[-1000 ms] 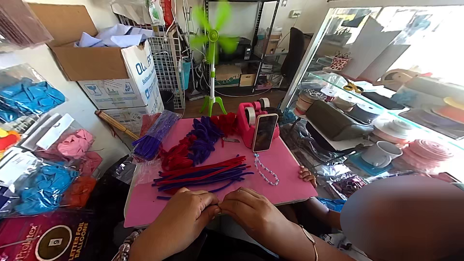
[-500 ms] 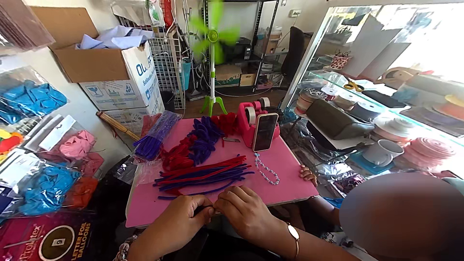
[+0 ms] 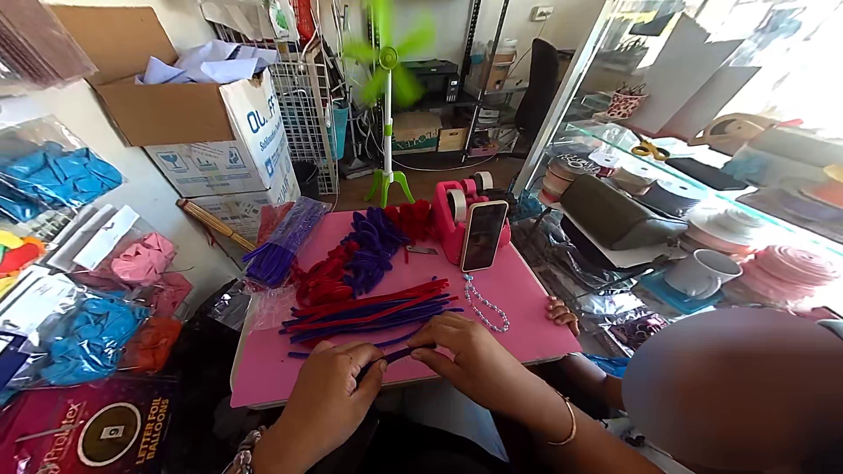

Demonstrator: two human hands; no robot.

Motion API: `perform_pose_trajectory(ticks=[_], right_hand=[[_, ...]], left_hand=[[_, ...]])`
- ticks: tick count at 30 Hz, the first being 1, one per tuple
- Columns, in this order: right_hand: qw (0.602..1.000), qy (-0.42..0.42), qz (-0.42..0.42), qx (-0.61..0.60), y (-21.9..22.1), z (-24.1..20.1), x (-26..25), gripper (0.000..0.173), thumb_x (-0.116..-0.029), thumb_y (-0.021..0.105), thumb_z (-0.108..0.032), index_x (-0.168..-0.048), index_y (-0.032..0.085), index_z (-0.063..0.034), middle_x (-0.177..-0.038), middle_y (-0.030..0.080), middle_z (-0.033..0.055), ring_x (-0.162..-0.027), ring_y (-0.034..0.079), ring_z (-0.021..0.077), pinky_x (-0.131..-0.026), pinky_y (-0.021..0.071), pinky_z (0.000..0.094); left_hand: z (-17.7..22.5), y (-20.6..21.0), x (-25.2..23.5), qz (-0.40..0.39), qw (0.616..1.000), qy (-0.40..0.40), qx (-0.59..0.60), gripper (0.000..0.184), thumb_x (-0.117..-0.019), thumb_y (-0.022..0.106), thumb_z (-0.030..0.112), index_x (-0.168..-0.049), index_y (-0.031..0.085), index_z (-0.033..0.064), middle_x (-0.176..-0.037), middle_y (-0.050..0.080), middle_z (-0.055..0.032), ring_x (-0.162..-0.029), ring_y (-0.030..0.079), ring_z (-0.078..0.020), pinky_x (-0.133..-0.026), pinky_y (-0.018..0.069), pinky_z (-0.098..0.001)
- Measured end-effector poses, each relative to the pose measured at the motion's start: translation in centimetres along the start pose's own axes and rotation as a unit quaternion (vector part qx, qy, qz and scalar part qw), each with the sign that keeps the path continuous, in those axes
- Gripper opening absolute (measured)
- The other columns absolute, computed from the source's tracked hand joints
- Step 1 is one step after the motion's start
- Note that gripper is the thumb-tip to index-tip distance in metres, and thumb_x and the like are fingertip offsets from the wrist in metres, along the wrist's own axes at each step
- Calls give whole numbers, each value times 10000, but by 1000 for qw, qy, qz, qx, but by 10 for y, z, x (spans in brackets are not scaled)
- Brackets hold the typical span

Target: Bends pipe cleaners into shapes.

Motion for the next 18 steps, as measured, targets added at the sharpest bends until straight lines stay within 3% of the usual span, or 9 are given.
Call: perform_pose_trajectory(ticks=[3, 6, 9, 11, 14, 16, 18], right_hand=[[995, 7, 62, 79, -2, -9, 1, 184, -973, 661, -304, -938, 782, -169, -1040, 726, -17, -1059, 639, 141, -911, 519, 287], [984, -16, 154, 83, 5, -26, 8, 195, -951, 716, -333, -829, 740, -183, -1146, 704, -2, -1179, 588, 162, -996, 476, 315], [982, -16, 176, -66, 21, -35, 21, 148, -941, 744, -277, -844, 707, -171, -1144, 660, -21, -1147, 560, 81, -981, 457, 231], [964, 25, 130, -232, 32, -31, 28, 100, -957, 725, -220, -915, 742, -131, -1168, 645, -6, -1137, 571, 45, -966, 486, 191], [870, 156, 6, -468, 41, -14, 27, 95, -958, 695, -156, -896, 754, -117, -1159, 664, -43, -1057, 614, 20, -878, 539, 202], [812, 207, -84, -539, 44, 3, 16, 117, -951, 669, -101, -871, 739, -148, -1101, 690, -66, -981, 632, 21, -839, 538, 229], [828, 179, -158, -507, 39, 14, -5, 135, -922, 674, -87, -797, 693, -134, -1115, 664, -60, -999, 615, 16, -842, 528, 215]], left_hand=[[0, 7, -1, 52, 995, 21, -79, 326, -980, 487, 301, -867, 748, 142, -790, 717, 21, -734, 676, -133, -749, 496, -435], [-2, 9, -3, 88, 995, 4, -50, 330, -983, 484, 296, -891, 756, 132, -793, 713, 20, -736, 669, -122, -731, 497, -415], [-4, 2, -4, 85, 990, -16, 115, 280, -1016, 513, 286, -953, 740, 135, -818, 689, 83, -753, 623, 16, -724, 509, -211], [0, -4, -3, 72, 964, -10, 254, 225, -1029, 537, 213, -966, 721, 99, -811, 691, 72, -742, 649, 30, -689, 548, -128], [5, -12, 2, 18, 930, 5, 366, 200, -1045, 557, 212, -993, 713, 97, -815, 699, 62, -745, 665, 10, -691, 562, -148], [13, -16, 6, -23, 941, 43, 335, 240, -1054, 555, 245, -974, 708, 78, -826, 701, 45, -759, 662, 18, -711, 567, -155], [24, -17, 11, -47, 974, 77, 209, 281, -1047, 545, 276, -927, 718, 90, -820, 710, 29, -763, 644, -17, -736, 512, -227]])
Point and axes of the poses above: each hand's wrist, its own x-axis away from the middle knuckle, its own y-axis out of the palm, z = x × y, the point moved 2 cm from there along -x, towards the middle knuckle
